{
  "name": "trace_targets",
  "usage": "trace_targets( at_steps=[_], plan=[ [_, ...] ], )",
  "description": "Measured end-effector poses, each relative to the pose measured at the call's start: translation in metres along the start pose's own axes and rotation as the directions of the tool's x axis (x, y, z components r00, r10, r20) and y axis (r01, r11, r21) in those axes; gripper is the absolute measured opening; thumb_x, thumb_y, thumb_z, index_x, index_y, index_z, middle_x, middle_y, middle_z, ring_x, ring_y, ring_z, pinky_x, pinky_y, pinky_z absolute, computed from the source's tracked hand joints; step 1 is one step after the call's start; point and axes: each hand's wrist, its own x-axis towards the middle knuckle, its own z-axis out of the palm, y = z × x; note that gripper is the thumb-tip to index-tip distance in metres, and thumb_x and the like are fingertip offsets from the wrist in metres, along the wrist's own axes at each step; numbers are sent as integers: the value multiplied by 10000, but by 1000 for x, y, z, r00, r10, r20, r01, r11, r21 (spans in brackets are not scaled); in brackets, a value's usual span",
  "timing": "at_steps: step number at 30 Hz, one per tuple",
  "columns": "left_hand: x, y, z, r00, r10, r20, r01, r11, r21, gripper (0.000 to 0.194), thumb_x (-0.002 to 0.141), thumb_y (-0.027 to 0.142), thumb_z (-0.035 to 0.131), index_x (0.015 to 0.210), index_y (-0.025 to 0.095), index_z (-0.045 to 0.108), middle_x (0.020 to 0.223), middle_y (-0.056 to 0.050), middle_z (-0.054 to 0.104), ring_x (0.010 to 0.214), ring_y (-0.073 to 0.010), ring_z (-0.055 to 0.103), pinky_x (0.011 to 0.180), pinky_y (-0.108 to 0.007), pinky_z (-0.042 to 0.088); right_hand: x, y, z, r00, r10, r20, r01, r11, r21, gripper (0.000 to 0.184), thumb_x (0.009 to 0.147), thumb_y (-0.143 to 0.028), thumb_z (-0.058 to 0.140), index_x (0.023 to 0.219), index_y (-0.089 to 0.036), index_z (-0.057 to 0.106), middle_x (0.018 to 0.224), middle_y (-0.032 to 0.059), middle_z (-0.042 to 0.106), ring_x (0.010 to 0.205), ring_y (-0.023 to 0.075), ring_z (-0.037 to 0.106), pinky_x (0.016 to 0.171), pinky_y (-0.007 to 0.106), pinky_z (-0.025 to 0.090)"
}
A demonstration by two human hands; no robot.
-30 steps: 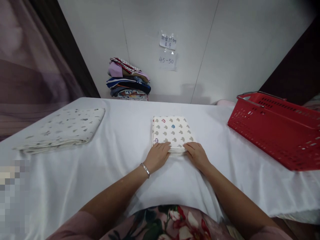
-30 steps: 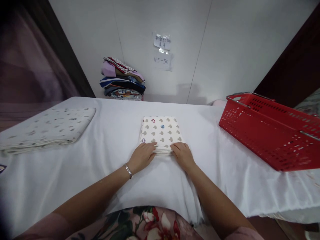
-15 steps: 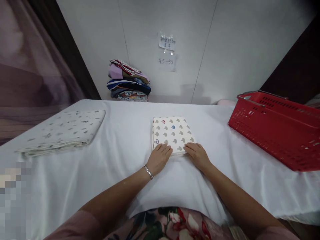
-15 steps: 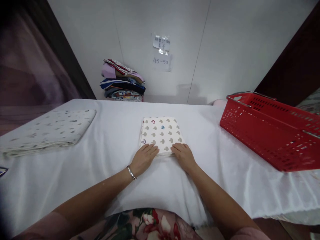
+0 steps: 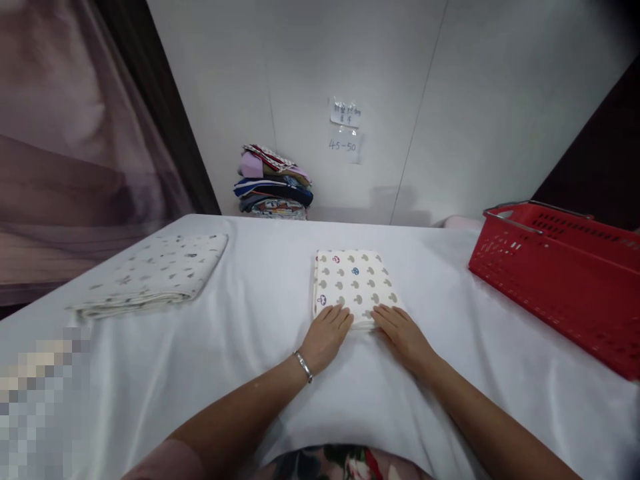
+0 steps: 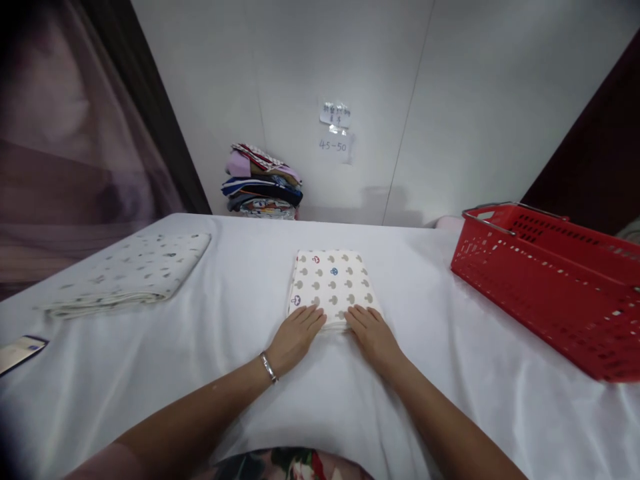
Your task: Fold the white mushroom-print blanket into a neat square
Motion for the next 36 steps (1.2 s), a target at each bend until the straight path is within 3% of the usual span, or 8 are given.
trace_targets(
  at_steps=[6,11,17,23,29,34,36],
  plan=[
    [16,5,-10,995,-90,45,93,993,-74,330,860,295,498,1171,186,489,1218,-74,552,1108,-220,504,888,-370,401,7,8,3,999,-19,-35,19,1000,20,341,891,-191,432,1223,-216,510,1190,85,590,1122,215,525,895,421,447],
    [27,7,-5,996,-63,62,67,996,-59,294,892,184,412,1178,185,478,1258,-59,521,1163,-215,445,928,-369,366,13,9,1,999,7,-54,-9,999,-43,280,883,-181,446,1123,-213,587,1099,63,644,1000,197,600,798,348,499],
    [13,10,8,998,13,55,-12,1000,-21,359,873,106,373,1218,155,458,1270,-79,508,1207,-232,404,998,-394,295,1,4,14,993,-17,-113,6,995,-95,314,863,-95,442,1109,-201,606,1133,62,628,1096,215,546,885,385,455],
    [8,12,8,998,29,52,-28,1000,-9,405,867,114,359,1268,112,412,1318,-100,461,1230,-256,380,1028,-406,249,-1,2,11,998,24,-56,-25,1000,-18,365,857,-146,443,1200,-218,545,1186,76,594,1134,222,518,914,412,443],
    [10,16,14,999,-30,22,32,995,-93,389,878,165,390,1261,98,412,1271,-112,500,1217,-251,393,1026,-398,259,23,-18,5,994,29,105,-31,999,14,532,886,-336,418,1387,-203,297,1409,82,347,1321,237,251,1044,463,298],
    [9,-2,-12,997,-36,69,56,945,-323,236,861,206,451,1075,156,535,1123,-69,587,1075,-203,502,934,-341,361,20,-16,28,982,47,184,-43,999,-30,569,885,-378,411,1400,-183,267,1419,91,320,1319,246,253,1045,475,282],
    [8,-19,-23,986,-146,83,167,904,-393,171,866,228,441,972,189,570,1033,-47,612,996,-189,532,877,-330,391,17,-15,28,973,70,219,-70,998,-10,572,882,-394,409,1396,-181,278,1429,86,295,1328,247,226,1056,477,261]
  ],
)
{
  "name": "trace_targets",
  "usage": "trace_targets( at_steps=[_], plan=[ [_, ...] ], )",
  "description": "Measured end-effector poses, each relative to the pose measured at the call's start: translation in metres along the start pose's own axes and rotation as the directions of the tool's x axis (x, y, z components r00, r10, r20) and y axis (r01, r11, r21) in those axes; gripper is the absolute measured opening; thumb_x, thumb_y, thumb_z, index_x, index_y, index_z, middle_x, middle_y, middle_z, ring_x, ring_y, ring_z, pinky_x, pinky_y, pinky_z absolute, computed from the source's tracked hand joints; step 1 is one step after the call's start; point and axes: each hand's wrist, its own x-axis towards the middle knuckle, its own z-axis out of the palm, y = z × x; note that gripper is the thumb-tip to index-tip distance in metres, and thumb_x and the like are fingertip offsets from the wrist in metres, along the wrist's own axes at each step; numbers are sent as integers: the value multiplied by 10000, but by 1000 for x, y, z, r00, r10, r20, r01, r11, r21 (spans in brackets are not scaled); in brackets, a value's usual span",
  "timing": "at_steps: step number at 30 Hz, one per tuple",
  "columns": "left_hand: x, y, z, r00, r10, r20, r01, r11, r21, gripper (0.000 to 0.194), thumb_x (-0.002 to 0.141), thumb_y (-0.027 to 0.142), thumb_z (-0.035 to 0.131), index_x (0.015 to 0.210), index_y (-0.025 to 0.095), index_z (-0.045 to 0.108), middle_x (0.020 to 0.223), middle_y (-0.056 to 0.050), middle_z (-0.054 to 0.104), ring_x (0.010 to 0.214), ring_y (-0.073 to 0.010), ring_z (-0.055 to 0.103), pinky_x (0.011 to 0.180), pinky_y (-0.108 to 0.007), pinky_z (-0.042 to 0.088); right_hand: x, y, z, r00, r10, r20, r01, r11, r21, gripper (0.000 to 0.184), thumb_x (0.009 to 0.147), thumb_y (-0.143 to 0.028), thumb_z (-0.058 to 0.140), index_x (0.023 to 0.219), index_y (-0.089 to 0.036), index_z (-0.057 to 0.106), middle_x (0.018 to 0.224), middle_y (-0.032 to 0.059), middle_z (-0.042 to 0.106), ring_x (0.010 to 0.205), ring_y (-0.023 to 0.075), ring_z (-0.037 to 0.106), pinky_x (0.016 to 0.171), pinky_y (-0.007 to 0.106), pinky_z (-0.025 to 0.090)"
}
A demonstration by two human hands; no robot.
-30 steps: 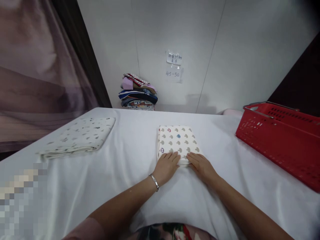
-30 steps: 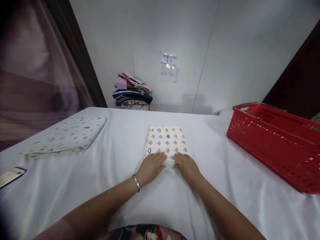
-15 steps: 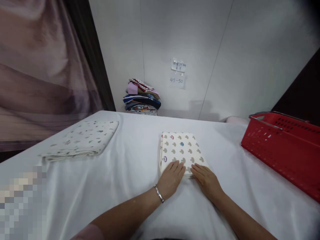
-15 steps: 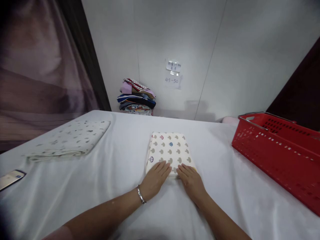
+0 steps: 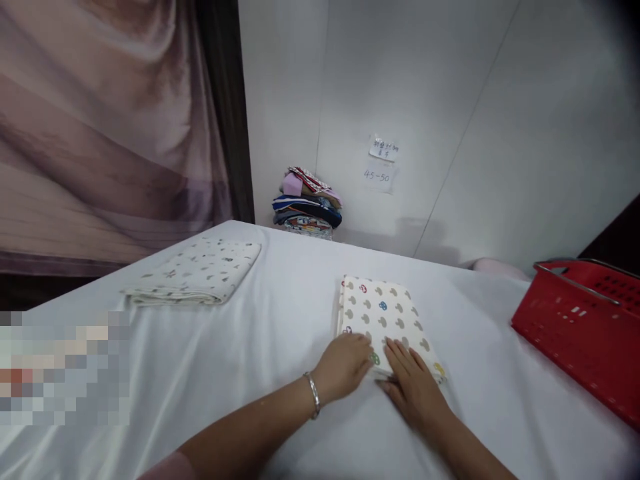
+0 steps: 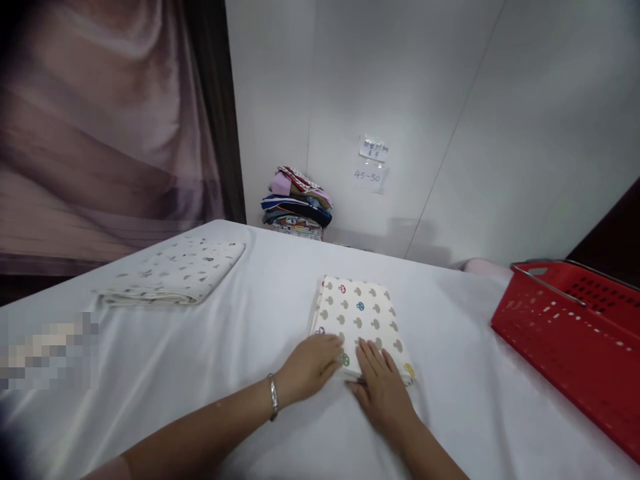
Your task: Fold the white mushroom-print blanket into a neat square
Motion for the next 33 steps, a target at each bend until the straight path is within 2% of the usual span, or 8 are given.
trace_targets(
  at_steps=[3,7,9,12,17,22,28,33],
  plan=[
    [5,-28,-15,949,-289,-126,278,956,-99,183,870,251,418,928,194,582,1008,-48,605,948,-188,540,834,-319,401,2,1,-14,991,48,122,-61,992,112,573,879,-445,389,1393,-214,287,1436,54,285,1330,231,225,1068,458,252],
    [22,-59,-13,757,-646,-97,598,745,-297,209,821,359,480,893,191,581,940,-32,605,781,-157,561,718,-276,417,25,14,-38,971,196,136,-222,951,216,560,871,-496,356,1357,-217,369,1430,52,306,1325,221,243,1077,426,245],
    [33,-65,-9,692,-721,-39,670,662,-336,238,795,418,500,827,194,577,891,-27,614,770,-163,560,679,-268,403,41,28,-40,957,282,68,-290,936,197,585,864,-502,346,1349,-178,384,1436,80,291,1335,232,213,1081,432,230],
    [47,-66,-3,644,-765,28,727,599,-336,322,755,511,516,758,193,558,830,-31,621,759,-180,560,622,-264,376,62,52,-30,920,392,4,-389,912,134,621,864,-502,323,1363,-134,351,1457,102,238,1349,239,157,1082,431,222],
    [54,-67,8,628,-776,51,727,562,-395,262,727,433,556,655,185,510,735,-20,597,696,-167,543,564,-246,335,72,77,6,890,447,90,-453,890,52,632,869,-477,306,1346,-66,364,1447,137,255,1342,254,172,1087,405,218],
    [51,-71,13,613,-788,46,717,531,-452,208,753,336,505,619,182,462,654,4,546,634,-138,507,538,-232,318,63,88,24,927,375,-5,-374,925,67,614,876,-514,312,1322,-102,408,1422,135,312,1322,268,235,1053,453,284],
    [51,-69,12,593,-805,16,712,515,-478,200,720,300,521,591,183,423,701,-13,531,677,-148,499,587,-243,345,73,85,10,939,344,-17,-344,939,10,559,877,-495,335,1294,-140,447,1403,134,347,1308,291,268,1010,521,315],
    [50,-66,14,607,-793,-48,675,546,-496,186,717,291,522,608,176,425,771,-20,505,694,-138,488,645,-251,368,132,65,-8,986,159,-42,-152,978,140,472,896,-405,324,1268,-158,478,1374,100,405,1307,245,285,1042,470,289]
  ],
)
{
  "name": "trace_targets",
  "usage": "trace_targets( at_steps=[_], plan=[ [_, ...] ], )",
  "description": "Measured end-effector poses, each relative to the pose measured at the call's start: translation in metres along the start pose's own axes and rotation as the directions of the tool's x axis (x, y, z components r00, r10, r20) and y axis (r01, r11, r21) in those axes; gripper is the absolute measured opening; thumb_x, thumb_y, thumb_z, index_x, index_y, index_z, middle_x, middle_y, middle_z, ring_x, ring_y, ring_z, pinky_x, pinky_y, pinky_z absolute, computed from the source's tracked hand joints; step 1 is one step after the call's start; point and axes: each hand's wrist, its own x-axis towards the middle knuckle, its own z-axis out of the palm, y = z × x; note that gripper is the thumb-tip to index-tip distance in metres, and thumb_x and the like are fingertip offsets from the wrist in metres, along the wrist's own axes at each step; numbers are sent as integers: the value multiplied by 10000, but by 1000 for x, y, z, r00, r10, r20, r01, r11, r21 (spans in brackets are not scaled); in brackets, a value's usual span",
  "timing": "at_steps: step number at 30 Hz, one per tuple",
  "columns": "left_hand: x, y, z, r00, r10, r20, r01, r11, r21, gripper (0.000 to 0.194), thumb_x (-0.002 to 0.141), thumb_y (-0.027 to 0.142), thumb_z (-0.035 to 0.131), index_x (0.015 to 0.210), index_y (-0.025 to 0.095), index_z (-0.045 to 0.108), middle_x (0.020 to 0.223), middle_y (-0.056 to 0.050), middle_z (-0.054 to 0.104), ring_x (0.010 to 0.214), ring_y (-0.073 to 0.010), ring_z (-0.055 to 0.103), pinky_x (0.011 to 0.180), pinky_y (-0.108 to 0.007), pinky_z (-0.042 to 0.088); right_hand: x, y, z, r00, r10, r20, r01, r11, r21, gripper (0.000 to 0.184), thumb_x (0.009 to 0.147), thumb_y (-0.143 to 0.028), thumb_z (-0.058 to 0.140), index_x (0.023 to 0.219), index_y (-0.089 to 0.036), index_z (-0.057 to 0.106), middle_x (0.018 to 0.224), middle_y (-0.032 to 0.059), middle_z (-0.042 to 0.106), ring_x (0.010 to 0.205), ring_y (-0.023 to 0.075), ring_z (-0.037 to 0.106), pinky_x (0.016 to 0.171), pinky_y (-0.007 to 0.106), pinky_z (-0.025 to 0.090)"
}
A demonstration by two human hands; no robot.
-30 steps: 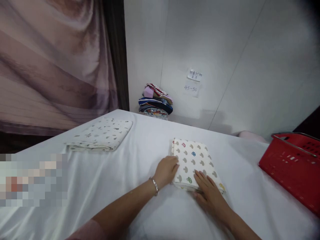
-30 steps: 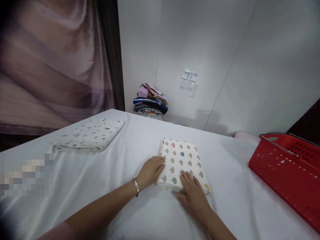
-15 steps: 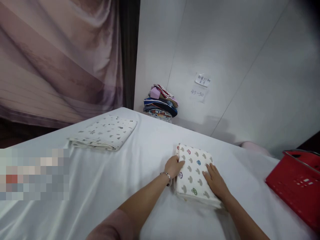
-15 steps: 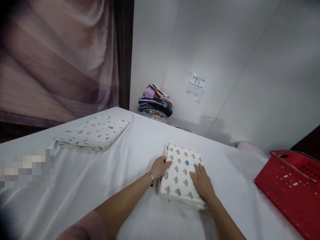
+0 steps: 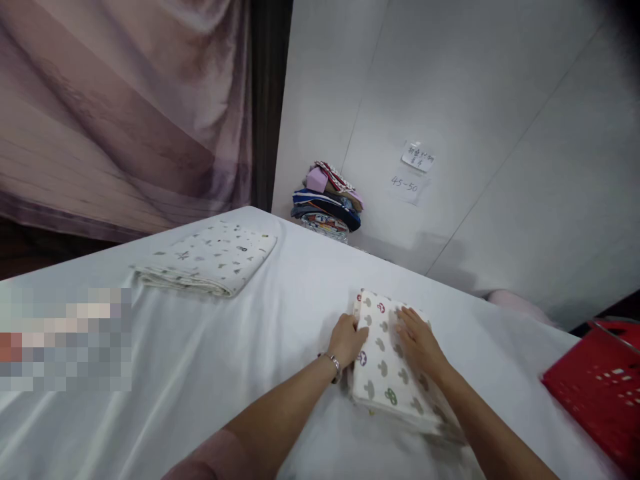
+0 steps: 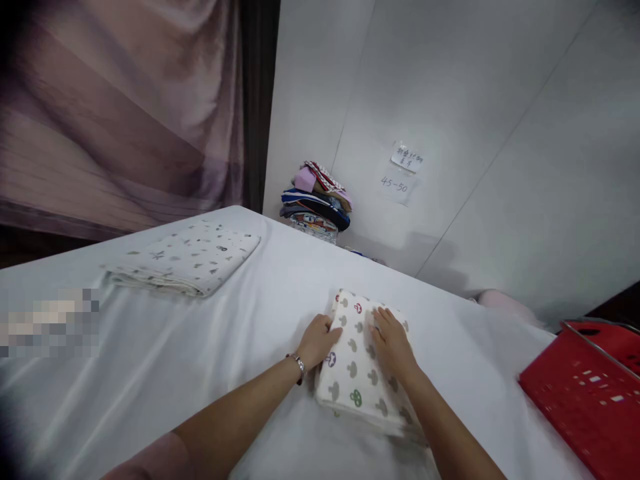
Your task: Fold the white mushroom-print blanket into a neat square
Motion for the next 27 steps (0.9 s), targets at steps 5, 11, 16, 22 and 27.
trace_targets(
  at_steps=[5,11,16,22,27],
  plan=[
    [-1,-7,3,996,82,-22,-82,996,-19,181,737,291,522,634,175,428,745,-3,484,705,-133,472,668,-251,367,70,-30,10,996,-1,89,-8,995,101,410,873,-345,351,1205,-183,530,1266,69,525,1211,212,425,1005,383,334],
    [0,-13,7,994,110,-21,-111,991,-81,179,736,281,538,645,180,422,745,7,469,703,-128,457,643,-247,364,111,-48,22,987,11,163,-24,996,82,383,890,-406,340,986,-176,631,931,53,671,866,167,592,760,248,410],
    [0,-13,7,986,165,-38,-167,983,-78,197,734,235,539,630,186,379,745,12,445,694,-120,439,649,-251,368,118,-54,25,986,24,164,-27,1000,15,502,900,-495,290,688,-173,612,720,47,643,690,147,552,627,230,347],
    [0,-9,5,990,131,-44,-135,984,-113,192,716,198,561,651,186,380,815,4,448,714,-112,447,679,-250,391,121,-52,23,985,116,129,-109,992,-61,636,881,-604,179,617,-188,581,626,52,607,614,159,520,559,249,291],
    [1,-6,4,996,84,-37,-88,990,-109,167,706,198,570,670,181,408,821,-7,462,751,-124,461,692,-250,391,122,-53,18,983,147,113,-139,987,-79,671,864,-638,156,595,-192,578,615,54,603,623,163,523,551,250,278]
  ],
)
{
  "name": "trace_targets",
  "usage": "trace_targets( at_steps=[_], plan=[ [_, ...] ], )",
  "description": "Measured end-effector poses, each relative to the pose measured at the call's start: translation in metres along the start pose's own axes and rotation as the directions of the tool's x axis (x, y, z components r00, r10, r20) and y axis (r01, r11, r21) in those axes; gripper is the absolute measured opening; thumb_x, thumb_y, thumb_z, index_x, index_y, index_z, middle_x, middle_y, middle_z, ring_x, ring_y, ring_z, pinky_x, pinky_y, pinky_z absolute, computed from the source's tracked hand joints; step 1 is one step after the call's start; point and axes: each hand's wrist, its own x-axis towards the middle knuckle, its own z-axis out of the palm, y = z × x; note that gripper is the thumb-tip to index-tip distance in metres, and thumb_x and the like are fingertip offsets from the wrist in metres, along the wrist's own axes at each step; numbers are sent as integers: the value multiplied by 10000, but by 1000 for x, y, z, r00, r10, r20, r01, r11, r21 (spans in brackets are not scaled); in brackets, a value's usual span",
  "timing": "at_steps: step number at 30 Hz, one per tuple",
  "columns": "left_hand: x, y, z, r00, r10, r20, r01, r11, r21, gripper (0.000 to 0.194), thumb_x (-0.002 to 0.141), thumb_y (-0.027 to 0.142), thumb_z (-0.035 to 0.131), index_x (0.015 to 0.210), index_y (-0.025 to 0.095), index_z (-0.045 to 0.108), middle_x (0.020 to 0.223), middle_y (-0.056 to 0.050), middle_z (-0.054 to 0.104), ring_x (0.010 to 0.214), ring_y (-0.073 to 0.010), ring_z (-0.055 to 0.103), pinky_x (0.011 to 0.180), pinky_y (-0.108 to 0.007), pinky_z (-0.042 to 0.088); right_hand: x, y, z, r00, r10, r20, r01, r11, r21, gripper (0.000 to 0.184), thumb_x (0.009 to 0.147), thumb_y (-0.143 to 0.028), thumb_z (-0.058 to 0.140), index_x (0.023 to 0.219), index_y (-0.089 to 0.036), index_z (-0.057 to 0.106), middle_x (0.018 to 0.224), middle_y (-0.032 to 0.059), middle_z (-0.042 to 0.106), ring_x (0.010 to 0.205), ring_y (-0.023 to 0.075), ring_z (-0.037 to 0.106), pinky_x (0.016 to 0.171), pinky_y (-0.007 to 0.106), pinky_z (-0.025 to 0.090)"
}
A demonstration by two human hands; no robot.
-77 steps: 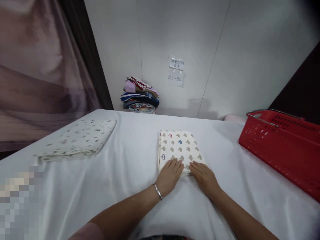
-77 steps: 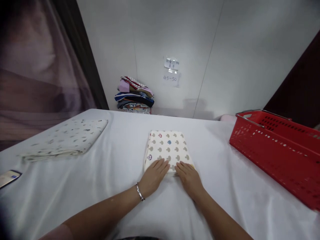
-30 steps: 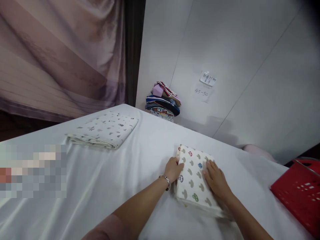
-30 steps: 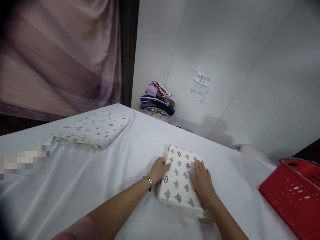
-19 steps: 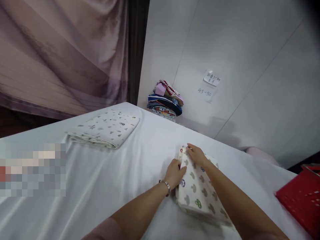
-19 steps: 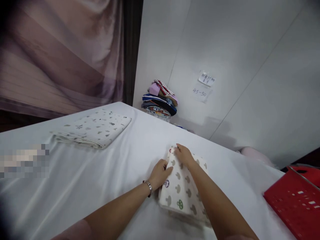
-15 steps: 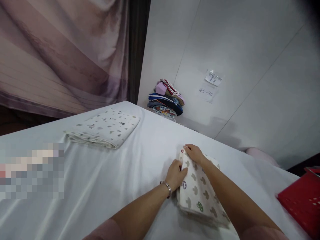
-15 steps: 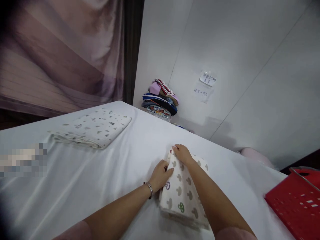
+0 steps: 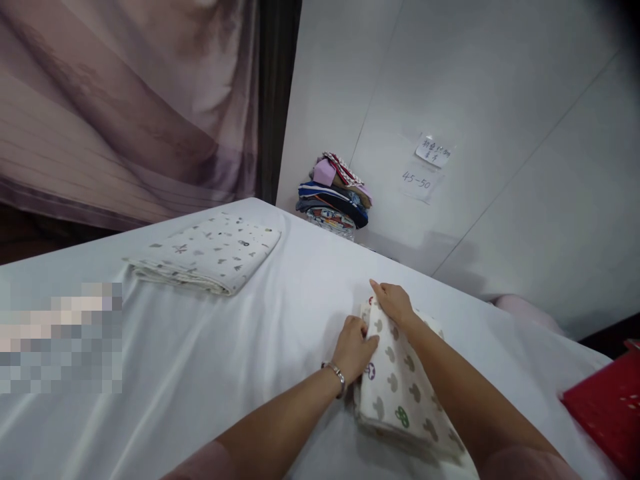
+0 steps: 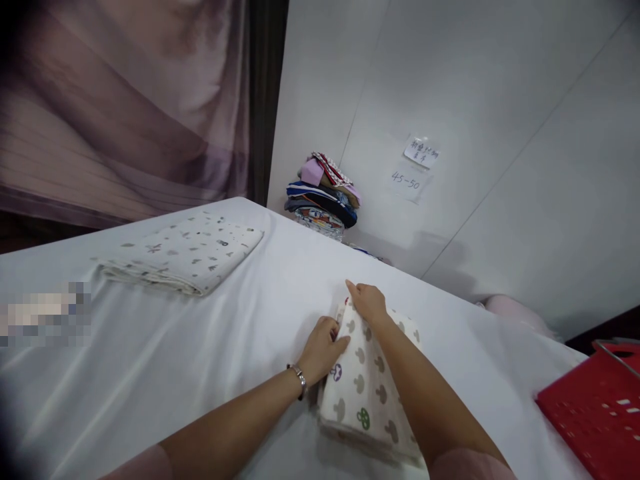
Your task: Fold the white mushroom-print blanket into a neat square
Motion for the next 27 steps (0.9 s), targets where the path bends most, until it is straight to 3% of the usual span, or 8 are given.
trace_targets(
  at_steps=[5,11,17,21,23,27],
  plan=[
    [-1,5,-3,998,-48,29,47,998,34,145,700,217,574,675,176,437,821,-12,497,744,-129,473,655,-239,374,-1,-1,-4,1000,14,-20,-14,1000,-2,658,874,-619,157,638,-188,594,642,61,610,642,164,529,554,251,277],
    [-3,19,-11,993,-65,97,58,996,73,161,705,259,571,644,187,441,635,31,489,613,-119,447,567,-239,312,-1,-8,-3,997,-65,48,63,997,40,606,880,-596,210,637,-190,589,634,23,612,615,134,523,553,227,306],
    [1,12,-2,989,-112,94,126,981,-150,157,694,236,575,647,185,433,603,50,484,586,-100,452,551,-215,347,1,-13,-6,997,-53,54,53,999,9,636,892,-583,152,686,-188,607,646,26,626,630,139,540,573,230,326],
    [5,2,8,956,-253,150,290,898,-332,190,722,203,552,893,171,475,699,19,578,613,-110,540,565,-214,405,5,-15,-5,1000,8,29,-6,997,-79,570,886,-570,231,767,-179,628,736,84,649,733,192,569,618,264,332],
    [6,-2,9,947,-265,183,312,896,-316,287,736,181,528,1013,163,457,727,3,611,620,-119,567,572,-221,417,7,-17,0,999,20,39,-15,994,-107,521,885,-549,272,839,-176,632,782,99,657,770,208,579,638,276,342],
    [5,-4,4,973,-164,165,183,977,-110,298,777,189,462,1074,162,475,775,-38,641,664,-155,586,608,-255,423,7,-22,13,996,15,83,-5,993,-119,490,896,-529,273,896,-190,626,811,84,668,804,202,590,661,276,355]
  ],
)
